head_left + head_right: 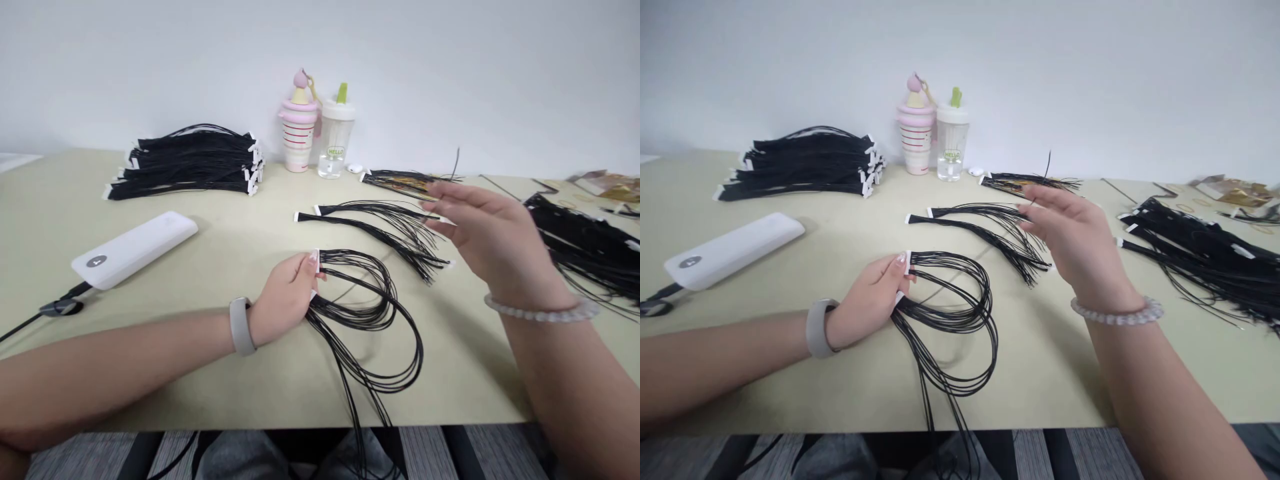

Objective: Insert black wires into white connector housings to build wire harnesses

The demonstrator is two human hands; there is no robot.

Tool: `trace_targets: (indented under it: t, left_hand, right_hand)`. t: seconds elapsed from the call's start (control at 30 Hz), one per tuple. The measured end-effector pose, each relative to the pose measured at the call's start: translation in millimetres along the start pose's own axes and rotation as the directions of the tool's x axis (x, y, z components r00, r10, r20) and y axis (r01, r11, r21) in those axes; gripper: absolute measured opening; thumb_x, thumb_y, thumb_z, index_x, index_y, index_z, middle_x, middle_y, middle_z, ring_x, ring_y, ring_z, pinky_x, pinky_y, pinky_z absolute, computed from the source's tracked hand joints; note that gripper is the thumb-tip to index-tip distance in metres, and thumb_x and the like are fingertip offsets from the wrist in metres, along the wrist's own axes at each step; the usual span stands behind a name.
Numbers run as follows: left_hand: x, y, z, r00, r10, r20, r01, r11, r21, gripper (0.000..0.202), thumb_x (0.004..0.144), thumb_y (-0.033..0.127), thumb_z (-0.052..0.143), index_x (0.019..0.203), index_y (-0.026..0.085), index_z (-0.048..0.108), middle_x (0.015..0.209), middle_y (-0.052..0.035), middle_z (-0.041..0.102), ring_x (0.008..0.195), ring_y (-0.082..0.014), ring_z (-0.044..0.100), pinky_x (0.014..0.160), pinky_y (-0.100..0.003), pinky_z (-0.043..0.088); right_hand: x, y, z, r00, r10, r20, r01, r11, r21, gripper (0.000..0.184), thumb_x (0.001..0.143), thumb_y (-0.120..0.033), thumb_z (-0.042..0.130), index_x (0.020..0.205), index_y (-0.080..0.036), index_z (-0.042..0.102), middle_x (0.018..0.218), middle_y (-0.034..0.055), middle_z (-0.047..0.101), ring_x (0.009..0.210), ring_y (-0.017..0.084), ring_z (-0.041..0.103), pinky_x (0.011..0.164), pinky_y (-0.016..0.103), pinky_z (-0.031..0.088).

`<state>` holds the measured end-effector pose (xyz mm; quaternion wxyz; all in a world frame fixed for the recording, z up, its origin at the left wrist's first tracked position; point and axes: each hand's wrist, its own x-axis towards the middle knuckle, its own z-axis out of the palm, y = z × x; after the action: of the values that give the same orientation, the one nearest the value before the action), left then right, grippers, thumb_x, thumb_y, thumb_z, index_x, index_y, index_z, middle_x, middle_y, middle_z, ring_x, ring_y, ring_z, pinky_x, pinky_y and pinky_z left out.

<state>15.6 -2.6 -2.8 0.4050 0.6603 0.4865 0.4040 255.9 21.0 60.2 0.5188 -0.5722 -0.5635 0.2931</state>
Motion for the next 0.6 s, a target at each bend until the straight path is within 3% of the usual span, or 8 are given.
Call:
trace_targets:
  t: [0.1,0.2,0.3,0.4,0.5,0.6]
  left_hand:
    - [-0.7,0.2,-0.1,1.0,0.008,0.002,-0.008,1.0,0.002,0.041,0.089,0.037,0.028,0.055,0.018,0.04,0.058,0.0001,0.049,0.063,-0.0123,0.049,0.063,-0.023,0.039]
    - [-1.4,-0.8,0.0,1.0,0.022,0.009,-0.022,1.0,0.005,0.043,0.089,0.039,0.028,0.055,0.017,0.04,0.058,0.0001,0.049,0.062,-0.0122,0.049,0.062,-0.023,0.039]
    - [-1.8,-2.1,0.0,0.999,0.039,0.011,-0.039,0.999,0.005,0.043,0.09,0.039,0.028,0.054,0.017,0.04,0.057,0.0004,0.048,0.063,-0.0119,0.049,0.063,-0.023,0.039]
    - [-2.3,-2.3,-0.2,0.999,0.053,0.008,-0.053,0.999,0.004,0.043,0.09,0.038,0.029,0.055,0.016,0.041,0.059,0.0003,0.049,0.063,-0.0111,0.049,0.063,-0.022,0.039]
    - [-2.8,-1.6,-0.7,0.999,0.047,0.006,-0.047,0.999,0.0,0.042,0.09,0.037,0.03,0.055,0.016,0.041,0.059,0.0005,0.048,0.062,-0.0108,0.048,0.063,-0.023,0.039]
    - [-3.2,-0.6,-1.0,0.999,0.041,0.01,-0.041,0.999,-0.001,0.041,0.09,0.037,0.03,0.056,0.016,0.041,0.057,0.0008,0.047,0.06,-0.0108,0.047,0.064,-0.023,0.039]
  right_hand:
    - [4.2,-2.6,0.5,0.996,0.087,-0.028,-0.065,0.892,0.447,0.009,0.076,-0.018,0.057,0.084,-0.021,0.061,0.1,0.0036,0.057,0.077,0.007,0.056,0.069,0.02,0.048]
    - [0.5,-6.9,5.6,0.986,0.137,-0.09,-0.068,0.842,0.535,0.016,0.08,-0.013,0.052,0.09,-0.024,0.058,0.074,-0.0005,0.054,0.055,0.003,0.047,0.053,0.017,0.043]
    - [-12.6,-8.5,18.1,0.999,0.007,-0.049,0.013,0.918,0.397,0.036,0.079,-0.011,0.051,0.111,-0.028,0.048,0.067,-0.0033,0.054,0.052,0.005,0.049,0.05,0.019,0.043]
    - [-30.8,-6.8,35.7,0.992,-0.09,0.085,0.084,0.994,0.075,0.02,0.08,-0.02,0.054,0.1,-0.022,0.055,0.072,-0.0003,0.059,0.052,0.007,0.049,0.046,0.02,0.041]
    - [-45.8,-3.0,51.3,0.956,-0.196,0.216,0.243,0.946,-0.215,0.012,0.079,-0.028,0.057,0.078,-0.017,0.06,0.069,0.0009,0.059,0.055,0.007,0.049,0.05,0.021,0.039]
    - [-53.0,0.3,59.4,0.89,-0.313,0.331,0.42,0.846,-0.328,0.016,0.081,-0.026,0.054,0.07,-0.016,0.058,0.065,-0.0002,0.057,0.058,0.008,0.048,0.056,0.021,0.037]
